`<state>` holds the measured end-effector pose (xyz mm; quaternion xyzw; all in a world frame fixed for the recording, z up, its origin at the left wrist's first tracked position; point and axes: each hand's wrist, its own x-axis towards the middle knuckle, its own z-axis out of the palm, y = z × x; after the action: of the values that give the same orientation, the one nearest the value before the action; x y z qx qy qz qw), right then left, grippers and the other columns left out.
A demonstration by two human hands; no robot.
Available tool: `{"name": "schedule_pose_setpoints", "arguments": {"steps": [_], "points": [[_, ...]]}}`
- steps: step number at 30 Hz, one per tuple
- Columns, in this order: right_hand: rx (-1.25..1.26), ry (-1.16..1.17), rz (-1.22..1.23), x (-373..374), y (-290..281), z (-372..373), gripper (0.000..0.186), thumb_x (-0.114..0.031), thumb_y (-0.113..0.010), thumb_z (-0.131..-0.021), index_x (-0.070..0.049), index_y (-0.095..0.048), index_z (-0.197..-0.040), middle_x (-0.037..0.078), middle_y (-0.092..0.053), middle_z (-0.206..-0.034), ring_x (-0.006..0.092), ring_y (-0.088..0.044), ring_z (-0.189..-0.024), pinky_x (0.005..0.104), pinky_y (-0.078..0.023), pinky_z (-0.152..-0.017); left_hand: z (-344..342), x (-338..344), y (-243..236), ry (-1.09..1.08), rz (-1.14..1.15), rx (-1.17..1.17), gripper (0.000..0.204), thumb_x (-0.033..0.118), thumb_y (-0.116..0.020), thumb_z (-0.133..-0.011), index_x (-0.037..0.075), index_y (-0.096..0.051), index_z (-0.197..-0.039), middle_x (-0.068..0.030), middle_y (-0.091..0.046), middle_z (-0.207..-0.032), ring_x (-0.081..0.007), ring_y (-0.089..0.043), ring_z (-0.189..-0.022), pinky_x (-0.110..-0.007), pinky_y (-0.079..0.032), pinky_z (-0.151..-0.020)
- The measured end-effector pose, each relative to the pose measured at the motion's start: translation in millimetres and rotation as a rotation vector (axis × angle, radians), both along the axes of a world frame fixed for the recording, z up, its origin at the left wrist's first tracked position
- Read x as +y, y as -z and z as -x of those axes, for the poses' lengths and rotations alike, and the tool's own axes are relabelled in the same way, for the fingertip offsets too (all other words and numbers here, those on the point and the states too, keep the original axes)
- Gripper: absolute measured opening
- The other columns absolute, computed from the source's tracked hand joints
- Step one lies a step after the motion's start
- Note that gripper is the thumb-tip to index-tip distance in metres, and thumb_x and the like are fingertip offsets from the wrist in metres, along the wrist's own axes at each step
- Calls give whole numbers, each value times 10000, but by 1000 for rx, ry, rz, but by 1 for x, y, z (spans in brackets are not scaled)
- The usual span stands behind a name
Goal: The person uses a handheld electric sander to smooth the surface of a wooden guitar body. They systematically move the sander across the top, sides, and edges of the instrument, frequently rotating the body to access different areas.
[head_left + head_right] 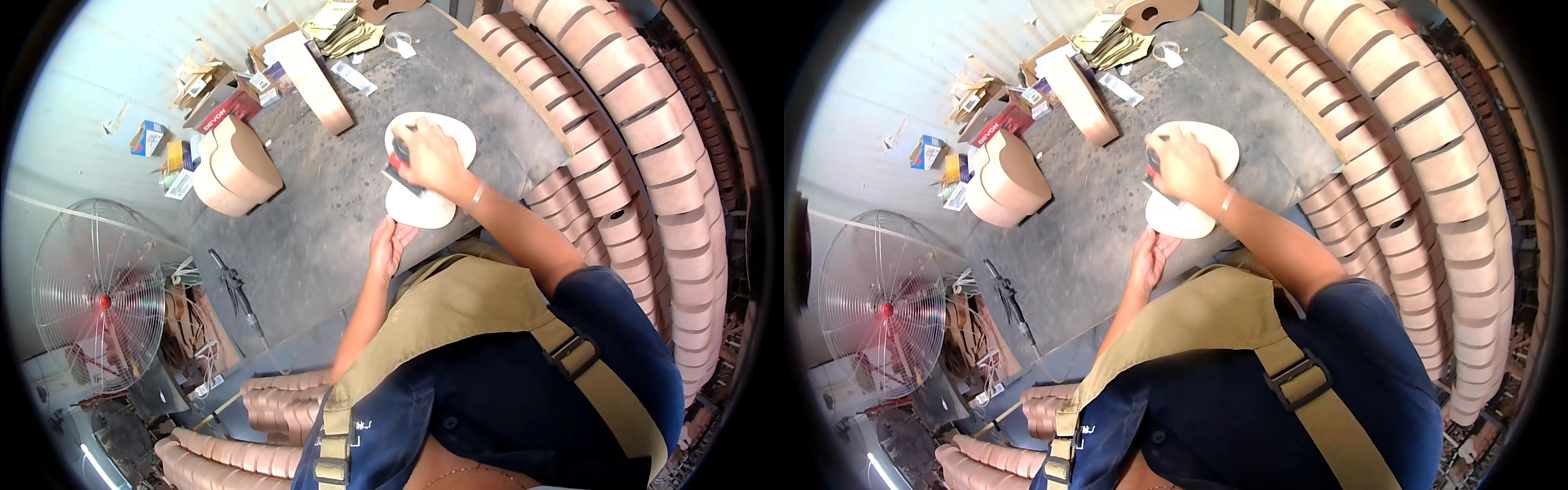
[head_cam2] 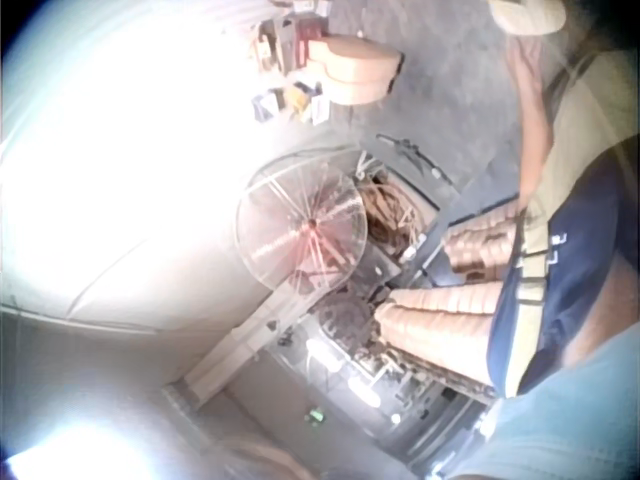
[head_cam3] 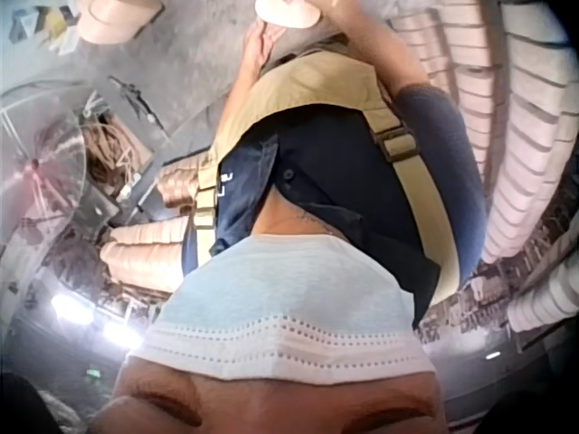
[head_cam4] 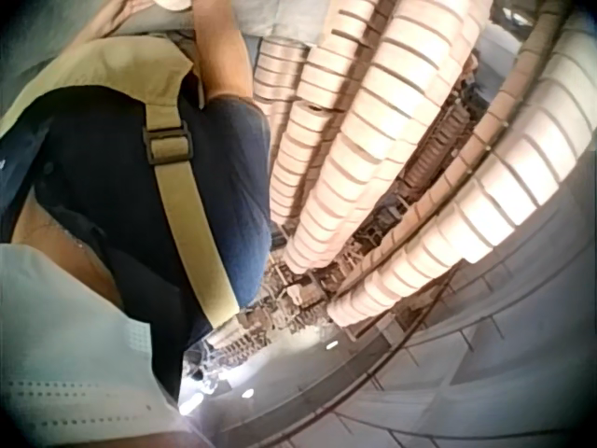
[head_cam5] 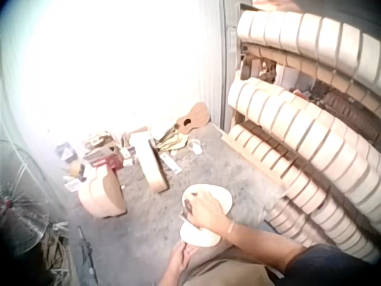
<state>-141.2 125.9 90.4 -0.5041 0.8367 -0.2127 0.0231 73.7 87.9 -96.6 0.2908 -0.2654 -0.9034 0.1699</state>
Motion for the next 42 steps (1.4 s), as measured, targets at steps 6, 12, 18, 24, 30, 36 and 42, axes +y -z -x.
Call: {"name": "schedule_pose_setpoints", "arguments": {"steps": [6,12,18,24,30,36,42], "points": [[43,-202,-109,-30,4,-64,528,-235,-847,-877,-176,-639,-1359,215,-604,-1202,422,-712,-1053,535,-643,-773,-7,-4,23,-9,18,4,371,261,-537,-1192,-21,-584,-1429,-214,-758,-1309,-336,-763,-1196,-527,-612,-1098],[50,-235,-96,-49,3,-70,559,-158,-872,-842,-130,-630,-1345,225,-599,-1214,411,-705,-1088,511,-647,-784,-2,3,13,-61,-13,-20,330,154,-547,-1173,-18,-574,-1453,-164,-719,-1412,-335,-746,-1230,-516,-624,-1088],[6,-283,-119,-28,0,-78,627,-172,-896,-817,-166,-628,-1384,219,-598,-1213,417,-703,-1072,519,-646,-796,-4,1,21,-63,28,-131,303,154,-564,-1171,-7,-627,-1420,-164,-767,-1312,-310,-769,-1181,-493,-618,-1088],[26,-204,9,-45,7,-31,544,-273,-875,-868,-187,-665,-1362,204,-615,-1189,408,-718,-1009,530,-633,-785,-3,2,14,-21,-12,-23,347,219,-582,-1176,13,-634,-1451,-146,-768,-1321,-295,-763,-1199,-484,-606,-1114],[36,-165,79,-25,10,-19,526,-323,-879,-850,-200,-703,-1330,197,-628,-1140,398,-713,-992,521,-601,-793,-2,4,12,-12,23,-58,349,207,-592,-1171,-13,-627,-1440,-157,-759,-1325,-291,-770,-1180,-472,-612,-1107],[-68,-320,108,34,7,-52,539,-362,-894,-793,-188,-702,-1265,187,-631,-1083,392,-692,-951,518,-586,-798,-13,2,46,-66,59,-95,359,225,-605,-1168,-14,-631,-1435,-148,-777,-1285,-266,-787,-1130,-451,-632,-1072],[-45,-20,181,26,6,28,491,-358,-862,-811,-198,-734,-1257,175,-665,-1142,389,-711,-1036,505,-594,-856,-1,5,15,-31,5,-52,417,223,-607,-1167,-42,-598,-1489,-173,-751,-1352,-272,-775,-1161,-461,-626,-1088]]}}
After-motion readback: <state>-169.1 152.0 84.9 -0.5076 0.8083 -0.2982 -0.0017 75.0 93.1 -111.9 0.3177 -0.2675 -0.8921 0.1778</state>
